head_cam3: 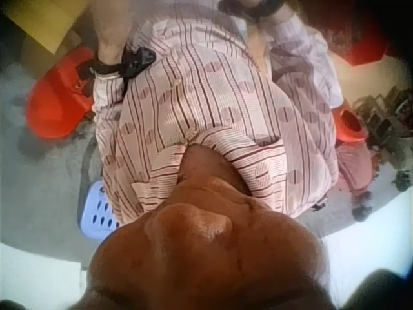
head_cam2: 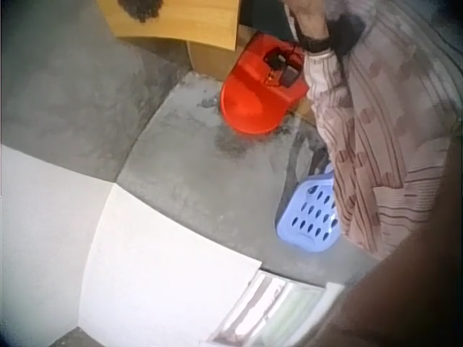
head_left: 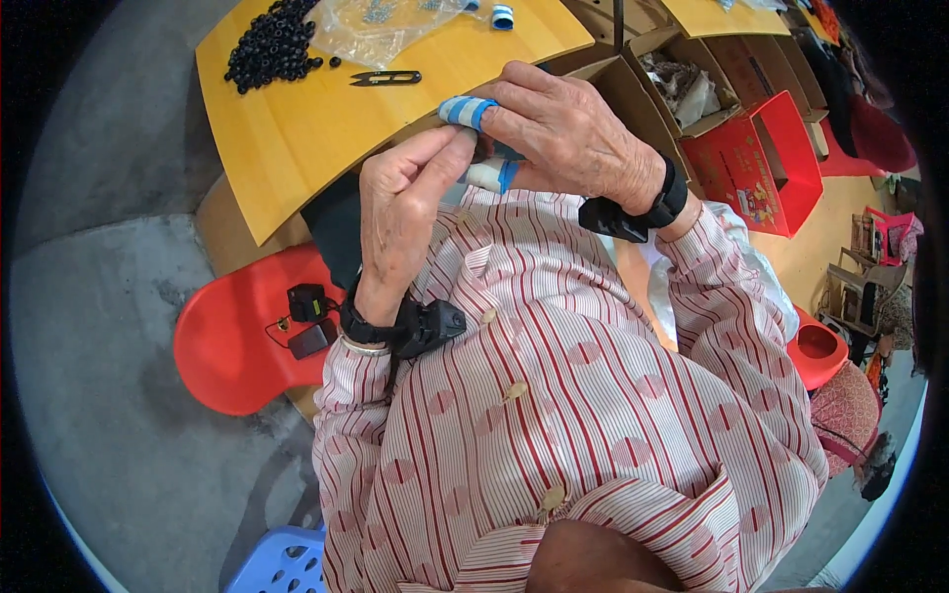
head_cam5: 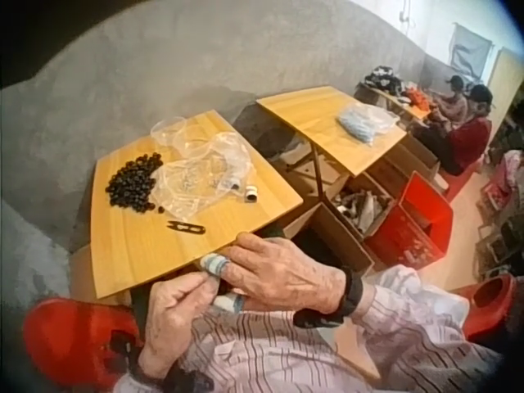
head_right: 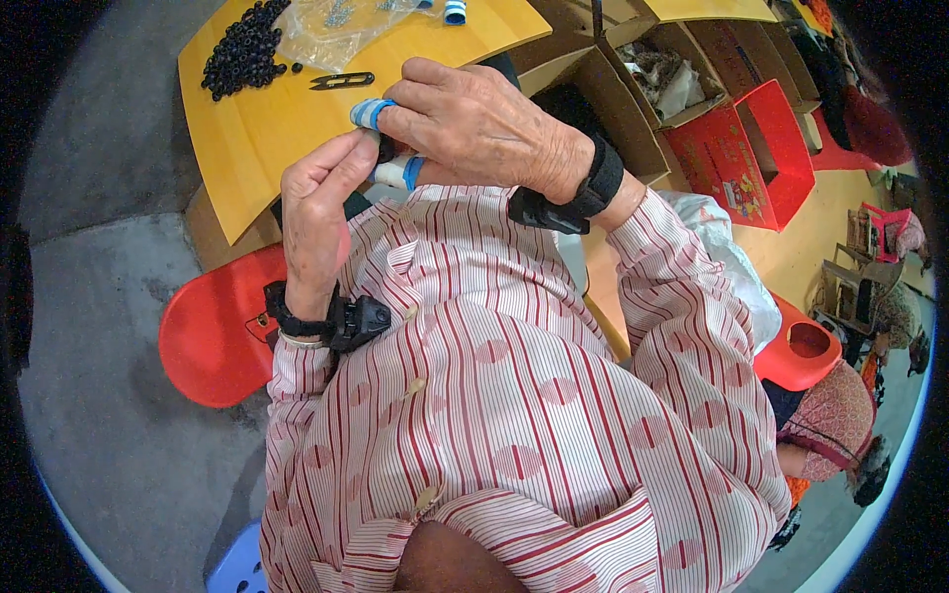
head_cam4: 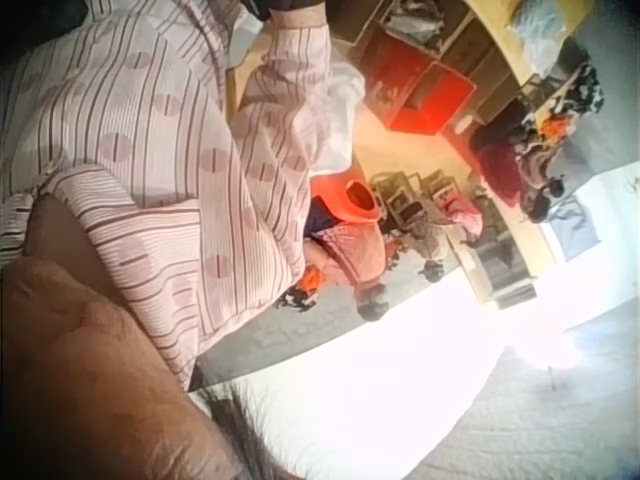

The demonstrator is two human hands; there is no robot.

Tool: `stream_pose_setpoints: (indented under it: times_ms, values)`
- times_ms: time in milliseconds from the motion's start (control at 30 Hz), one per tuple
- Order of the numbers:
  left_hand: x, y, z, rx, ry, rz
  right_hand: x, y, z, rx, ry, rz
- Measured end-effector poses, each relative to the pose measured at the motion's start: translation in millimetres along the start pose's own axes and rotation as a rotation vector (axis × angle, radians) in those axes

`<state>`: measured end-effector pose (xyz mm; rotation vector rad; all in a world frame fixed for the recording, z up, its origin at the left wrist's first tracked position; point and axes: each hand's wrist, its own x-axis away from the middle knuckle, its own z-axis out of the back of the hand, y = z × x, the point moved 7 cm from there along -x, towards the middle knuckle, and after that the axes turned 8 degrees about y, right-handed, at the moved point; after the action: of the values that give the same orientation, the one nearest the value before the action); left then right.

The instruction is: The person assembles rubber components by inserting small pins into them by hand and sorts the rubber pieces across the table.

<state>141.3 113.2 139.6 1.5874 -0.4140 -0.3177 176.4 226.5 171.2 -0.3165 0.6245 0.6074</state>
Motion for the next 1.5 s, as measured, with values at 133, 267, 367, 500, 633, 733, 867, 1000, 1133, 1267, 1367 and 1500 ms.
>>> stream_pose_setpoints:
  times_ms: [133, 267, 367, 500, 633, 733, 867, 1000, 1133, 1267, 1367, 1500]
  values:
    - [0, -4, 0, 0.046, -0.009, 0.015, 0, 0, 1, 0.013, -0.013, 0.011]
    - [0, -8, 1, 0.009, -0.001, 0.031, -1, -1, 2, 0.03, -0.012, 0.007]
    - [0, -6, 0, 0.064, 0.004, 0.033, 0, -1, 1, 0.054, 0.019, 0.005]
    - [0, -5, 1, 0.139, -0.002, -0.02, -1, -3, 2, 0.073, 0.037, -0.021]
    - [-1, -3, 4, 0.028, 0.02, -0.063, -5, -6, 2, 0.099, 0.01, -0.022]
    - [-4, -1, 1, 0.032, 0.014, -0.066, -7, -6, 5, 0.124, 0.043, -0.035]
    - [-5, -2, 3, 0.121, -0.003, -0.04, -11, -7, 6, 0.085, 0.048, -0.077]
    - [-9, -6, 6, 0.303, 0.032, 0.039, -12, 1, 9, -0.097, -0.003, -0.12]
    - [-9, -7, 12, 0.234, -0.023, 0.021, 0, 29, 12, -0.882, 0.132, -0.57]
    - [-5, 2, 2, 0.2, -0.1, 0.046, 0, 30, 8, -1.097, 0.15, -0.642]
    - [-2, 3, 2, 0.194, -0.113, 0.054, -1, 26, 4, -1.208, 0.101, -0.701]
    - [2, 2, -1, 0.163, -0.121, 0.064, -2, 28, 1, -1.188, 0.062, -0.686]
